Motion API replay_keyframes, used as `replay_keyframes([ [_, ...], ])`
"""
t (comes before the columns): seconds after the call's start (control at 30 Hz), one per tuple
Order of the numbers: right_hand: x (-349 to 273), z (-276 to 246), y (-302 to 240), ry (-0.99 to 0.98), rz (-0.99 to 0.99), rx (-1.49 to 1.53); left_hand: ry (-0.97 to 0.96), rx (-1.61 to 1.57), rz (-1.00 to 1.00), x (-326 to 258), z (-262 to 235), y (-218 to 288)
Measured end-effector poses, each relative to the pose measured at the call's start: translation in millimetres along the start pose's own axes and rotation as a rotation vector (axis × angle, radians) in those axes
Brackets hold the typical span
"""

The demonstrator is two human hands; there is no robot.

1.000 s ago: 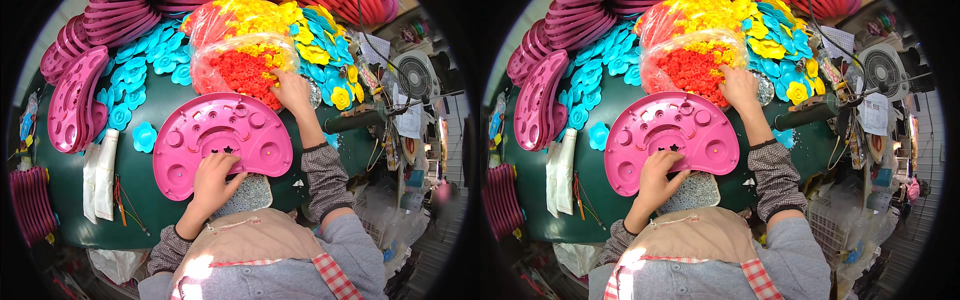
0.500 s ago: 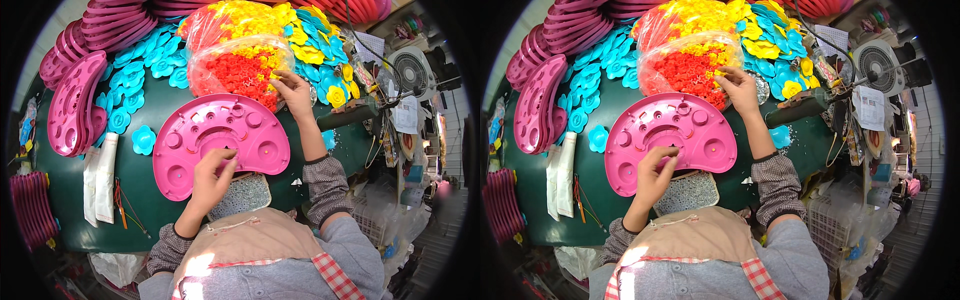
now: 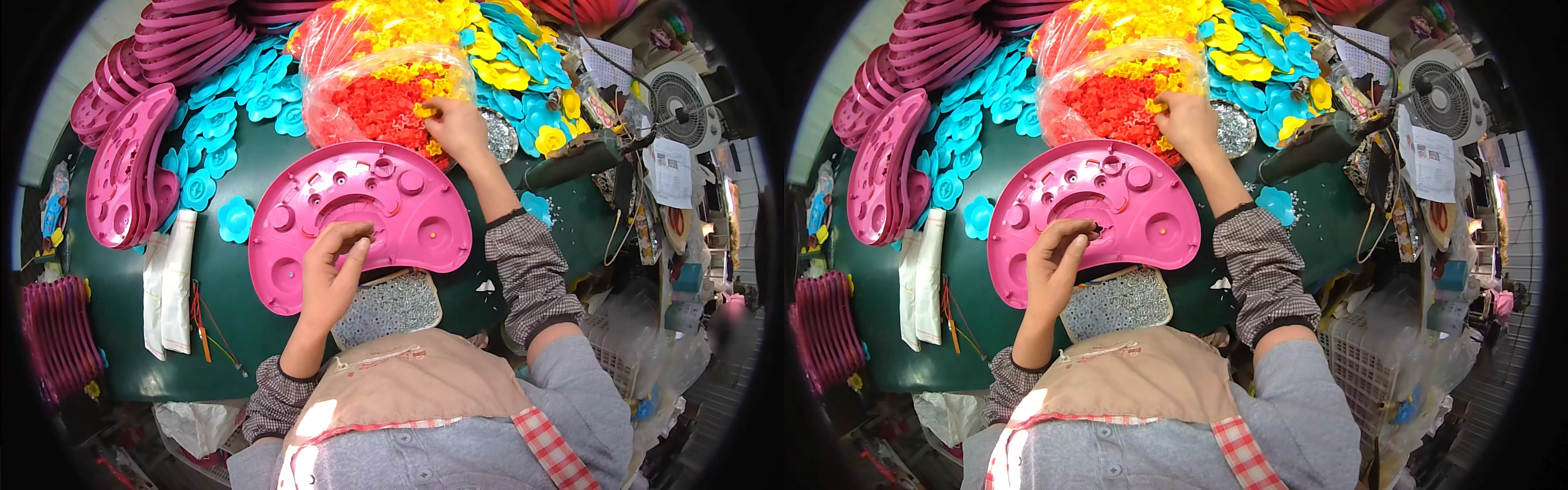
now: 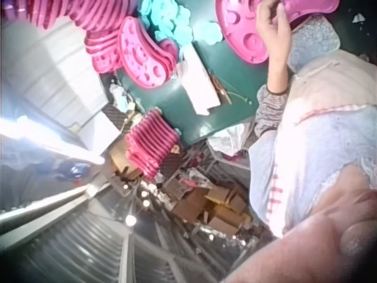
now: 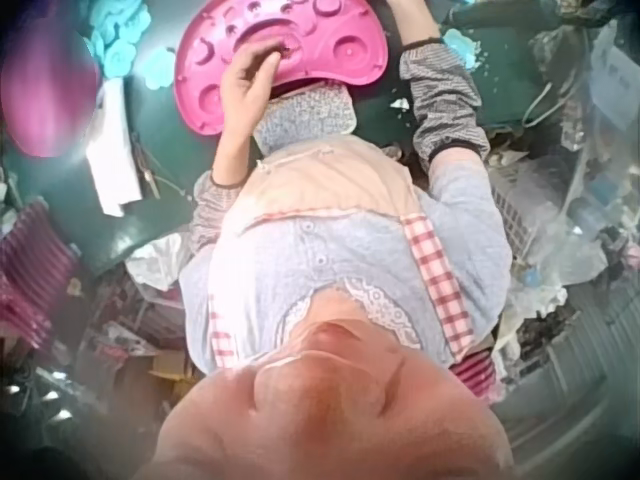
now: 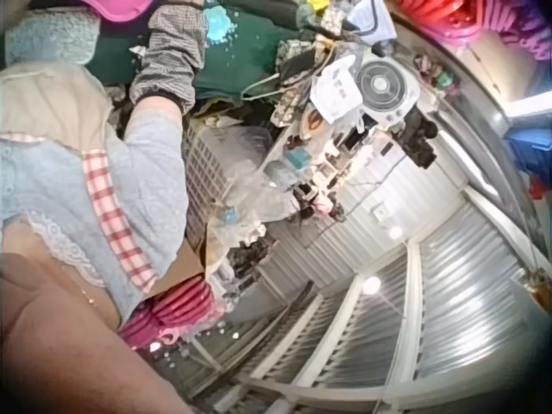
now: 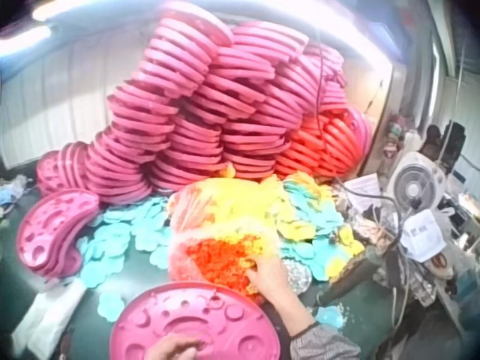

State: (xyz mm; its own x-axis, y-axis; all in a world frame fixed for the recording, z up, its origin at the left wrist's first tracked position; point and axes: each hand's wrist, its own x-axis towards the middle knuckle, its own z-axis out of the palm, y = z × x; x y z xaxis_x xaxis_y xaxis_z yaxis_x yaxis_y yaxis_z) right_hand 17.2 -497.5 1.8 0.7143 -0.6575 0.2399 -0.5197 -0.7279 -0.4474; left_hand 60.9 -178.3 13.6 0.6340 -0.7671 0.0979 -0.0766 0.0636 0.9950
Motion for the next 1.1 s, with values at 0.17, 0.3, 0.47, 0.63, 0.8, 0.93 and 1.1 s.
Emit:
replay_keyframes([
  [0.17, -39, -19, -49, -0.186, -0.058, 0.803, 0.196, 0.04, -0.034, -2, -46, -1],
  [0.3, -99, -3, -102, -0.48, -0.337, 0.713, 0.191, 0.196, -0.003, 4, -58, -2],
  [0.47, -111, 1, -98, -0.3, -0.521, 0.439, 0.019, 0.461, 0.038, 3, -59, 2],
  [0.63, -122, -10, -77, -0.352, -0.716, 0.126, -0.183, 0.708, 0.168, 13, -52, -8],
  [0.8, -127, -5, -77, -0.362, -0.602, 0.231, -0.43, 0.727, 0.216, 22, -56, -2],
  [0.93, -129, 5, -78, -0.348, -0.505, 0.313, -0.438, 0.661, 0.296, 29, -62, 1],
  [1.1, -127, 12, -82, -0.258, -0.575, 0.386, -0.454, 0.778, 0.397, 40, -67, -9],
])
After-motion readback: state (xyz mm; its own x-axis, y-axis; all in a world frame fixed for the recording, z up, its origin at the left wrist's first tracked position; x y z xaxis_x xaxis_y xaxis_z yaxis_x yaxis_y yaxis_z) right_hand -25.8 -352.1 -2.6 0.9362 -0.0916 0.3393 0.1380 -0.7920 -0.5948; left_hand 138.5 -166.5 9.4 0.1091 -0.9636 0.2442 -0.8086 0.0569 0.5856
